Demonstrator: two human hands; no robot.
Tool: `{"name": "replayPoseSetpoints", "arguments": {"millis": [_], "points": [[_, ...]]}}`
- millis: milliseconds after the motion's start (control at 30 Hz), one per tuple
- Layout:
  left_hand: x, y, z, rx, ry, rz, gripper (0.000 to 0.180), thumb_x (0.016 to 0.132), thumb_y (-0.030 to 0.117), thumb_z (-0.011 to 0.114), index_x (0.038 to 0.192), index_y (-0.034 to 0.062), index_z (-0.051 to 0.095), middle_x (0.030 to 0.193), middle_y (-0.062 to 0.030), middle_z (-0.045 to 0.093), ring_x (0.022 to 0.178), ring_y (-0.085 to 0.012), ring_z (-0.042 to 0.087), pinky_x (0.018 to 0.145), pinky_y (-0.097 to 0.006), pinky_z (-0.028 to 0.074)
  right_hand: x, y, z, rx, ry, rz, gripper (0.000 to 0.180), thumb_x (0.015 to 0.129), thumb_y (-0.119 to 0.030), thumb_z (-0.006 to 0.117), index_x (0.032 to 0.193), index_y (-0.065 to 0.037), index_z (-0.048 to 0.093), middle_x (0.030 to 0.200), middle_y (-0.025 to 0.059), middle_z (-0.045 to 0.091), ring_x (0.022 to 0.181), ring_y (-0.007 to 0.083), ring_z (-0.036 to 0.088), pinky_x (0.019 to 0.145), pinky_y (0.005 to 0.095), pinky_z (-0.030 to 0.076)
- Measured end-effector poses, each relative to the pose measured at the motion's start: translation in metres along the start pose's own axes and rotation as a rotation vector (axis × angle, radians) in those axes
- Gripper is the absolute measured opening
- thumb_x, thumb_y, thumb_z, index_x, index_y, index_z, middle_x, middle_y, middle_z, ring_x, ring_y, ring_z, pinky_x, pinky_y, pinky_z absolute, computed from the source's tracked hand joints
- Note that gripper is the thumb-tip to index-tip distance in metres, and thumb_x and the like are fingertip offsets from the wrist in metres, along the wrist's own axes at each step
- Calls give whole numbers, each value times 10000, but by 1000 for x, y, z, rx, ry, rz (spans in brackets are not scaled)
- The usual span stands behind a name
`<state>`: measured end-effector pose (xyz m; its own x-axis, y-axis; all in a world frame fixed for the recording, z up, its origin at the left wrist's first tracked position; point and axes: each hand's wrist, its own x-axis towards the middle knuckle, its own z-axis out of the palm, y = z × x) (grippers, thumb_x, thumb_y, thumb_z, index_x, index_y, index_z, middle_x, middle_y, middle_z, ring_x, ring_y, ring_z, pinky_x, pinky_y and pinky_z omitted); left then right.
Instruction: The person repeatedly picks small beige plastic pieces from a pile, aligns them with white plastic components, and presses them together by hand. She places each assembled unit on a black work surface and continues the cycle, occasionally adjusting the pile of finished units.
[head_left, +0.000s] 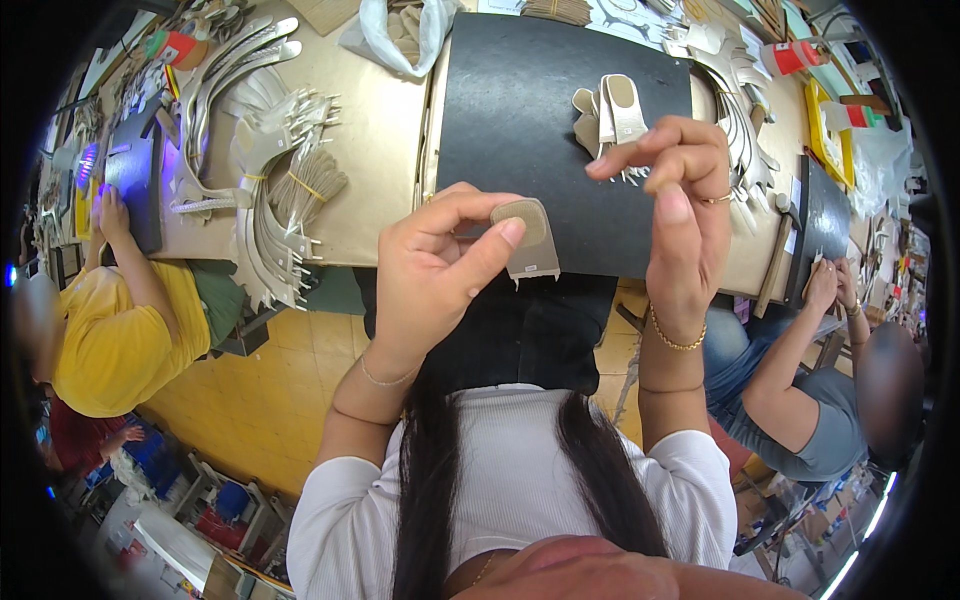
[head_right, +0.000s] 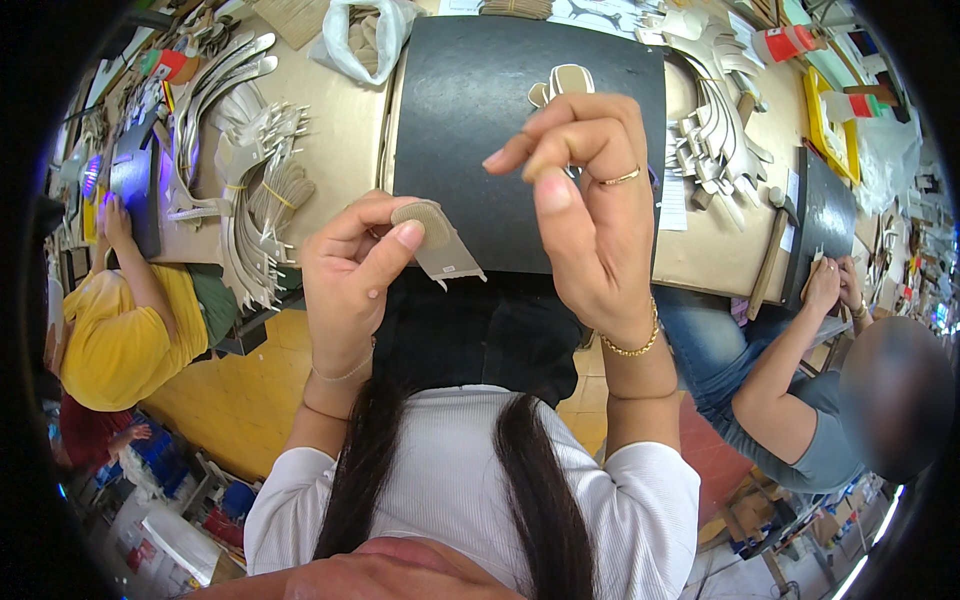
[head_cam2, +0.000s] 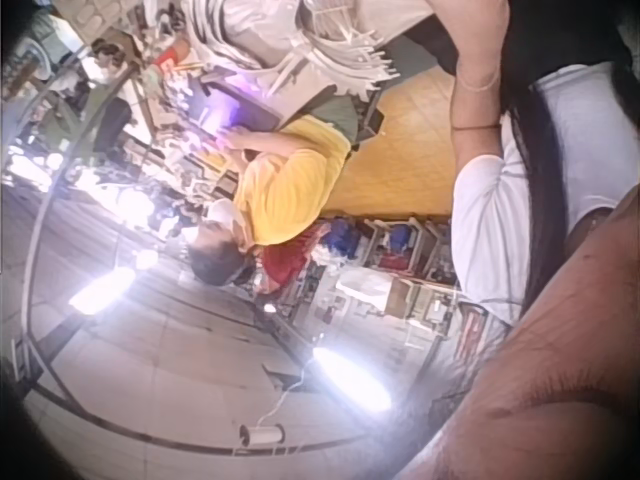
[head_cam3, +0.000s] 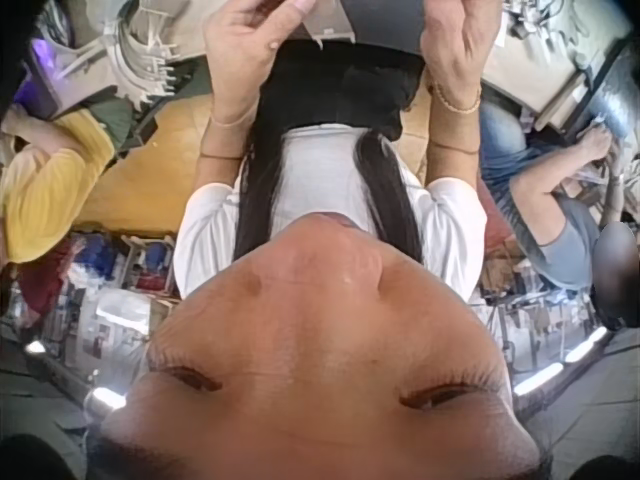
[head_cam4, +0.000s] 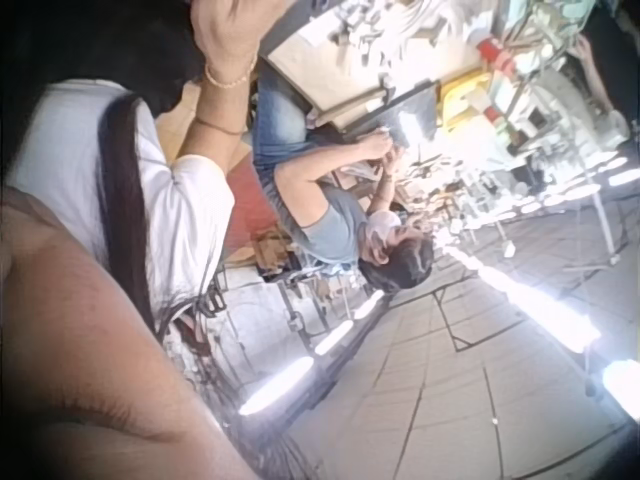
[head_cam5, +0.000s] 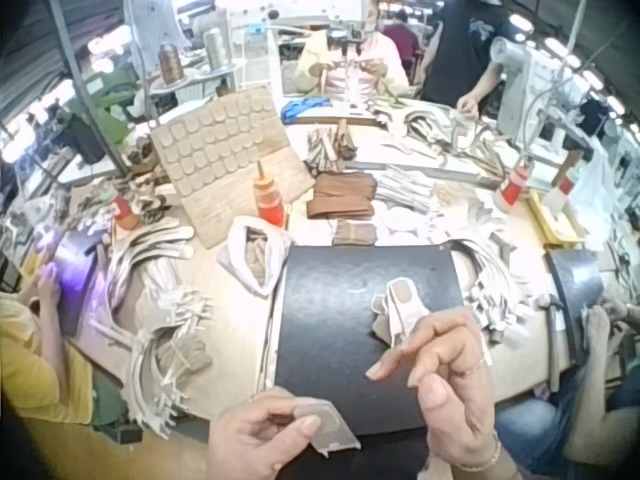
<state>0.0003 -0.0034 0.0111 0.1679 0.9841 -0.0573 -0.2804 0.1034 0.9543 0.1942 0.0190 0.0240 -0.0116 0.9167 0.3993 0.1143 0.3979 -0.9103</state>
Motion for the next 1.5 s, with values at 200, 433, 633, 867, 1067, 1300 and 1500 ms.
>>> {"name": "replayPoseSetpoints", "arguments": {"millis": [200,433,633,867,1067,1300,1500], "points": [[1,-3,-1,-76,24,-64,189,898,6,661,1070,-72,667,945,-48,619,833,-82,594,685,-200,471,-16,0,-3,122,-117,102,321,962,-325,451,758,-85,390,957,105,441,702,202,580,796,370,422],[4,-2,-2,-67,54,-21,186,897,18,666,1065,-63,667,954,-48,622,856,-95,618,670,-197,503,-25,-2,-11,-73,-167,35,274,978,-200,507,765,-29,484,884,113,528,667,181,568,670,317,448],[3,1,-3,-177,57,-95,185,907,39,659,1065,-56,658,955,-47,629,851,-106,643,693,-248,573,-22,2,9,11,116,-24,131,887,-72,666,787,2,626,829,110,630,662,141,577,575,248,459],[2,2,-3,-139,47,-98,194,910,55,663,1069,-57,658,941,-53,631,840,-115,645,649,-236,556,-20,2,6,-199,-176,112,158,788,-146,774,887,-41,707,790,58,695,705,152,620,740,295,449],[2,-1,-3,-122,30,-49,187,907,52,666,1061,-54,664,962,-67,625,856,-119,636,643,-232,548,-22,4,17,-94,-254,246,184,771,-165,792,844,-36,683,779,47,676,706,162,620,730,282,449],[3,-6,-3,-92,21,1,174,903,38,665,1044,-64,664,958,-63,613,853,-112,621,662,-231,550,-20,8,23,106,-253,370,168,839,-135,741,841,9,654,753,57,644,707,110,595,676,250,481],[9,-12,-5,-114,2,-14,194,901,18,658,1076,-64,646,996,-69,597,856,-108,605,734,-228,556,-21,11,22,46,-279,411,176,848,-136,734,903,12,657,755,60,650,692,109,607,656,254,492]]}}
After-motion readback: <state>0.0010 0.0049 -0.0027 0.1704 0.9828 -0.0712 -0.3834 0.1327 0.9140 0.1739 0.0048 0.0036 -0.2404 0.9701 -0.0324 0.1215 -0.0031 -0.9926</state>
